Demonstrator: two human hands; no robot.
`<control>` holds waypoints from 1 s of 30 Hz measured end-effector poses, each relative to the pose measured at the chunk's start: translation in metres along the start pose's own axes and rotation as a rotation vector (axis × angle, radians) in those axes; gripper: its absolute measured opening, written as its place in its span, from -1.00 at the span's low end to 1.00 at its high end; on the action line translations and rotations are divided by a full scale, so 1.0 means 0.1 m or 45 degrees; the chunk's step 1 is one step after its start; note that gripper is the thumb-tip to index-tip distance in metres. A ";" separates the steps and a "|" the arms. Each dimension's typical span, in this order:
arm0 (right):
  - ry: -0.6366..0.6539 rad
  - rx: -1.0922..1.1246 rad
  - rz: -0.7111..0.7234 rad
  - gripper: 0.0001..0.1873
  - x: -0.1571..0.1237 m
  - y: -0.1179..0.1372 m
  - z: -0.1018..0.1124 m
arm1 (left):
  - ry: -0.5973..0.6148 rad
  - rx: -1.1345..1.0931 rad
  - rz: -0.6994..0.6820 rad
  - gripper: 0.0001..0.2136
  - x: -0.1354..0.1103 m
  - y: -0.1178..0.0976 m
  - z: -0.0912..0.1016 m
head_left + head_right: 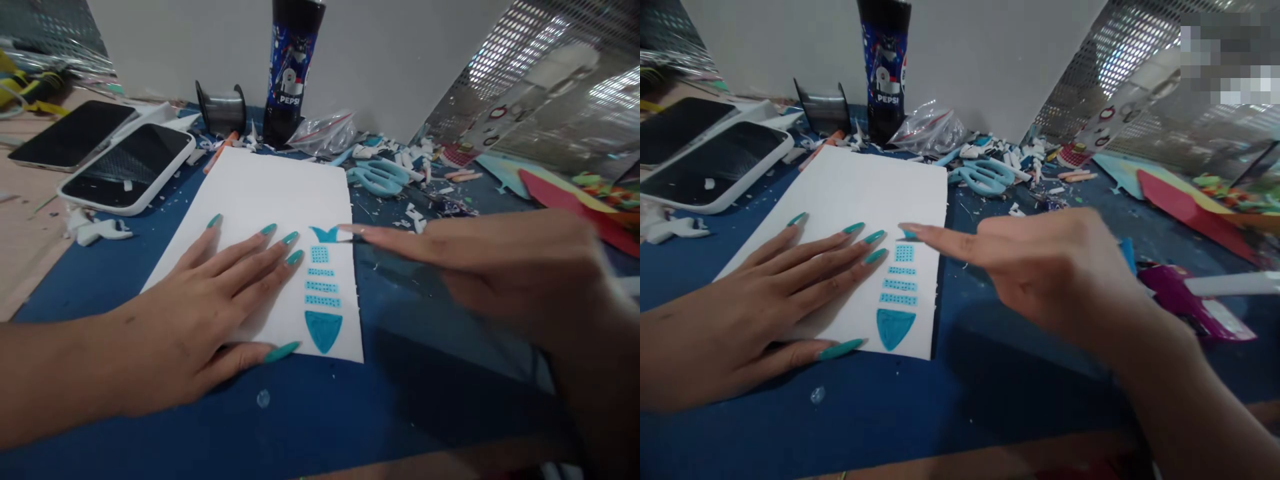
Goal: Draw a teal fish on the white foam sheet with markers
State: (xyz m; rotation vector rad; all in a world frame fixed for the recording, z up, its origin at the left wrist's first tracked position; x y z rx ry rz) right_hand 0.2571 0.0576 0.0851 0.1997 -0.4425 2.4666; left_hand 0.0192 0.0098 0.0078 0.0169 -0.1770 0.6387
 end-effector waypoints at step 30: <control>0.249 -0.221 0.200 -0.31 0.08 0.30 -0.22 | 0.012 -0.022 0.005 -0.31 0.01 -0.01 0.02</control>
Point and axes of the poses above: each hand's wrist, its own x-axis towards the middle knuckle, its own z-axis out of the back of the hand, y = z × x, the point moved 5 cm from there along x, towards the middle knuckle, and after that the axes turned 3 degrees about -z, right-handed, at the moved point
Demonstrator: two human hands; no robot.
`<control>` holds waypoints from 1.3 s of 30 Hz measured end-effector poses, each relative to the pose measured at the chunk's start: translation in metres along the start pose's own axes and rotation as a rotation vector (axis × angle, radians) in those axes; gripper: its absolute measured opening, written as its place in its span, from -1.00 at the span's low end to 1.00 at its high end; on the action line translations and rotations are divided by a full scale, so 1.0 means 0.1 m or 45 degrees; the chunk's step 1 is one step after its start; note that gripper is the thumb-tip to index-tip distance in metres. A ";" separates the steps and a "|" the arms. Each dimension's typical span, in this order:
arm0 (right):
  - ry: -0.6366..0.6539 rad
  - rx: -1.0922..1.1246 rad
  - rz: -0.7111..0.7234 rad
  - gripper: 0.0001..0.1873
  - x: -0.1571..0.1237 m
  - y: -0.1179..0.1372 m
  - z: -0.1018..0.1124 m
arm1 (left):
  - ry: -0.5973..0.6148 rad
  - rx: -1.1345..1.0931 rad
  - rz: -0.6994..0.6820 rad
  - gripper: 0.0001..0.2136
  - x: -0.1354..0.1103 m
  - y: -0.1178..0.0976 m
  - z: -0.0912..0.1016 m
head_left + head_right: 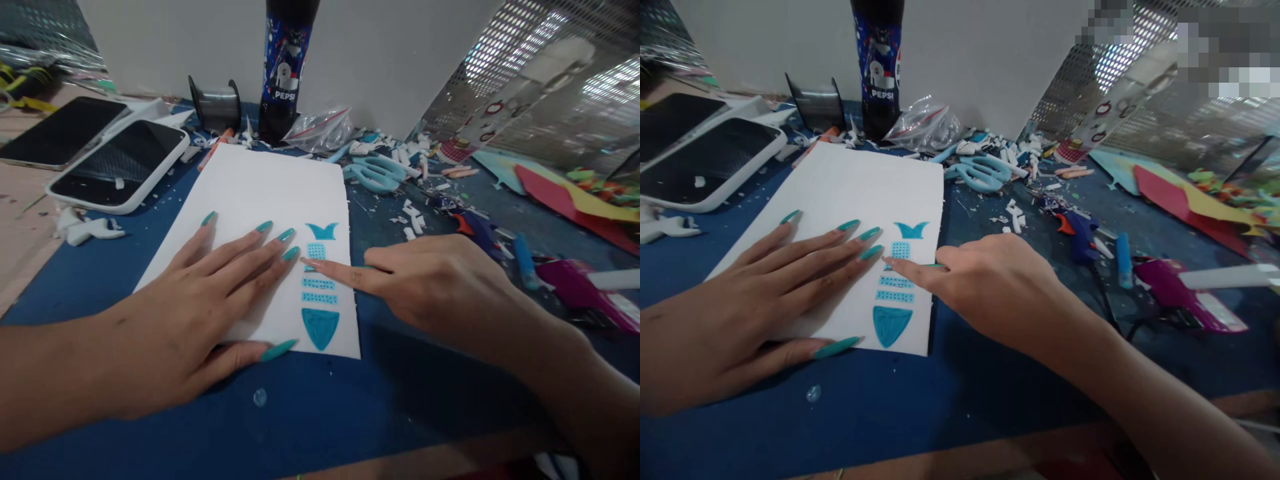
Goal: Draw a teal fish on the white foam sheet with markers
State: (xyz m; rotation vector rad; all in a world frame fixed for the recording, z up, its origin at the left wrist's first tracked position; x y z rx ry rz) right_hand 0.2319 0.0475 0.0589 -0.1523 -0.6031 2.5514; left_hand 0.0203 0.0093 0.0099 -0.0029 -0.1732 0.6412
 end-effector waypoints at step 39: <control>0.305 -0.020 -0.026 -0.33 -0.01 -0.04 0.00 | 0.004 0.071 -0.009 -0.28 -0.03 0.02 -0.04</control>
Point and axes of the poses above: each hand's wrist, its own x-axis towards the middle knuckle, its own z-axis out of the back of the hand, y = z × x, the point moved 5 cm from there along x, towards the middle knuckle, and after that the axes turned 3 degrees about -z, right-handed, at the moved point
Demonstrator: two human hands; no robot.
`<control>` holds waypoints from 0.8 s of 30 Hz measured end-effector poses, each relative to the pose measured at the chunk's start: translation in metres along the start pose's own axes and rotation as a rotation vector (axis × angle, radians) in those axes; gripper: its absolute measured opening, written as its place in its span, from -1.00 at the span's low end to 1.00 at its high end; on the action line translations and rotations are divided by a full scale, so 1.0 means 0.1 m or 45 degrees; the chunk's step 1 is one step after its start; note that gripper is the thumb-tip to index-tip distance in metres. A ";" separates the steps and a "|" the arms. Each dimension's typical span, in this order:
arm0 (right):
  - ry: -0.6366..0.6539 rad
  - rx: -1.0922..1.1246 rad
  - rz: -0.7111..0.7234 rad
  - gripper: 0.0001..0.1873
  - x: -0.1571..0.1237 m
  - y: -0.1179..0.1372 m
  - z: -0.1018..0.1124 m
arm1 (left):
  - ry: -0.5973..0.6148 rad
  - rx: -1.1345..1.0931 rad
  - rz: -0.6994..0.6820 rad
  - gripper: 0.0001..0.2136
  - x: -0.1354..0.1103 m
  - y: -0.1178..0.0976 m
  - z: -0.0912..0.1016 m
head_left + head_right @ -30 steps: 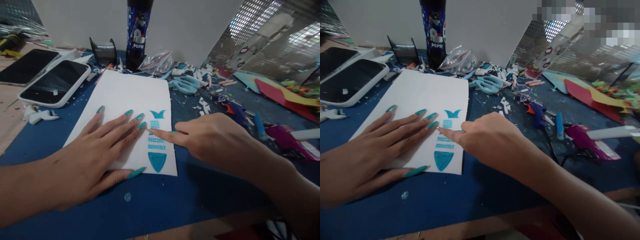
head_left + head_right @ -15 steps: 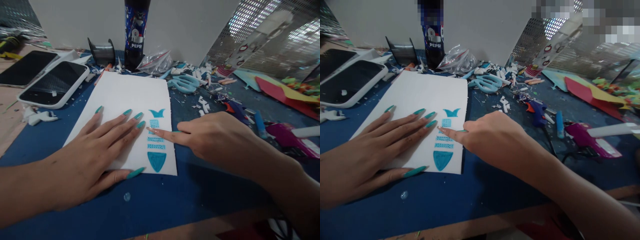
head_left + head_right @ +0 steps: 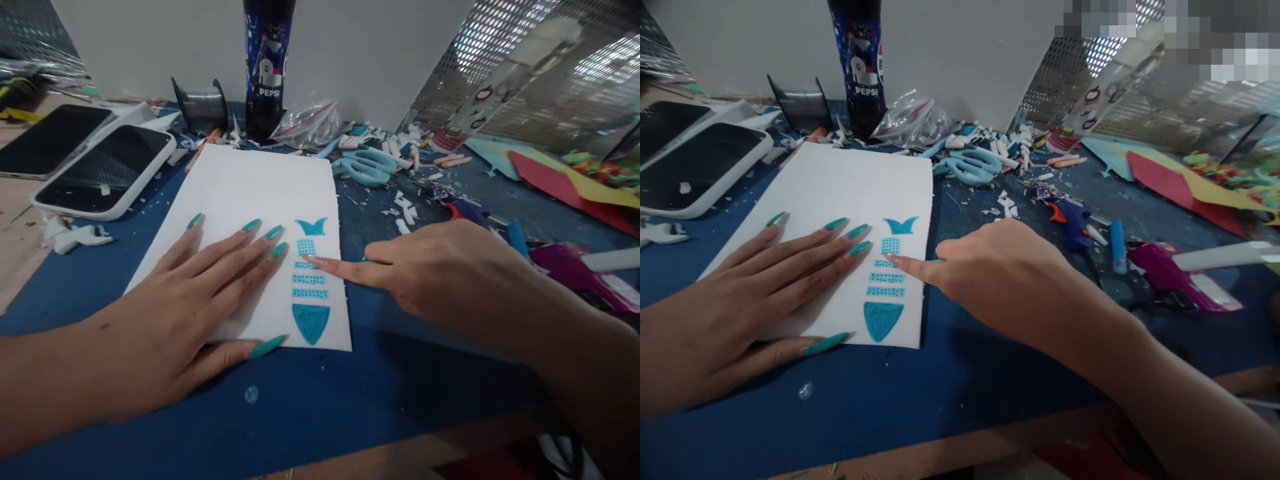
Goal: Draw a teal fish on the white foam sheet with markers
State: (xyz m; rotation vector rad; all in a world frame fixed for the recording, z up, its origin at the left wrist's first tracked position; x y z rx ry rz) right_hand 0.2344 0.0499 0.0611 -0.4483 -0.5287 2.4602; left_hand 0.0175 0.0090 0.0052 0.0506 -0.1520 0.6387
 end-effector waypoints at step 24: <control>-0.150 -0.074 0.033 -0.18 -0.02 0.00 0.02 | -0.018 -0.021 -0.008 -0.30 0.01 -0.01 0.02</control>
Point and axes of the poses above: each hand's wrist, its own x-axis towards the middle knuckle, its own z-axis out of the back of the hand, y = z × x, the point moved 5 cm from there along x, towards the middle knuckle, and after that the axes turned 3 degrees about -z, right-handed, at the moved point
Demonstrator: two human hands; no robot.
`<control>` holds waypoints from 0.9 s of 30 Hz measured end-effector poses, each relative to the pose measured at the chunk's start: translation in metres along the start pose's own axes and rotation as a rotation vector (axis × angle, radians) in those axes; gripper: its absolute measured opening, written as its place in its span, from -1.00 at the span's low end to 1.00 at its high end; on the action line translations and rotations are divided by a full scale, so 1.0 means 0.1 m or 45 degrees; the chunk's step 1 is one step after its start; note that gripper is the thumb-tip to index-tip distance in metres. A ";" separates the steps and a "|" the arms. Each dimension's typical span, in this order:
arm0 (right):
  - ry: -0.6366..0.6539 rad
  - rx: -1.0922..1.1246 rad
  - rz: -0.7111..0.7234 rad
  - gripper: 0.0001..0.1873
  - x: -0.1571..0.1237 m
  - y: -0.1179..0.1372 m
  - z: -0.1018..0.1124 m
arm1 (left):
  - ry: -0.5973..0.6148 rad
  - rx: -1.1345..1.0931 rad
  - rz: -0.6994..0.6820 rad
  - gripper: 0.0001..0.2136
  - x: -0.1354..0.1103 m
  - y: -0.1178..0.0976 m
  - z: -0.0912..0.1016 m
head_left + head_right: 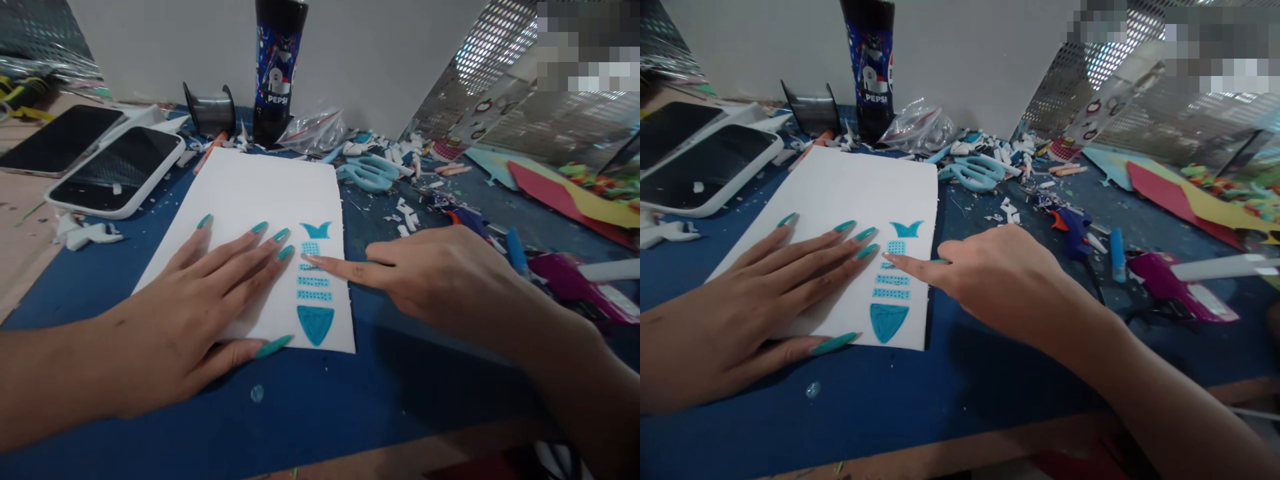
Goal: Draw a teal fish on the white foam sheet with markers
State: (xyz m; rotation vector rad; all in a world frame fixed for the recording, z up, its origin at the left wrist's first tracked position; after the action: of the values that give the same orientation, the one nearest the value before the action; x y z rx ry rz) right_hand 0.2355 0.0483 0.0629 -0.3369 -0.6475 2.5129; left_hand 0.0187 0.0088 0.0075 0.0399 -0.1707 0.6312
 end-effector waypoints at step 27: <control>0.038 0.015 -0.015 -0.25 0.09 0.09 0.00 | -0.040 0.002 0.024 -0.30 -0.01 0.00 0.01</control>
State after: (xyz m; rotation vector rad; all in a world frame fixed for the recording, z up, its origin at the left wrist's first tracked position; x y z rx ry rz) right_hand 0.2243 0.0459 0.0576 -0.3649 -0.6204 2.4947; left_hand 0.0180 0.0079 0.0085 0.0497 -0.2015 0.6493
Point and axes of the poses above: each hand's wrist, its own x-axis towards the middle knuckle, its own z-axis out of the back of the hand, y = z × x, the point moved 5 cm from there along x, towards the middle knuckle, and after that the axes turned 3 degrees about -z, right-handed, at the moved point
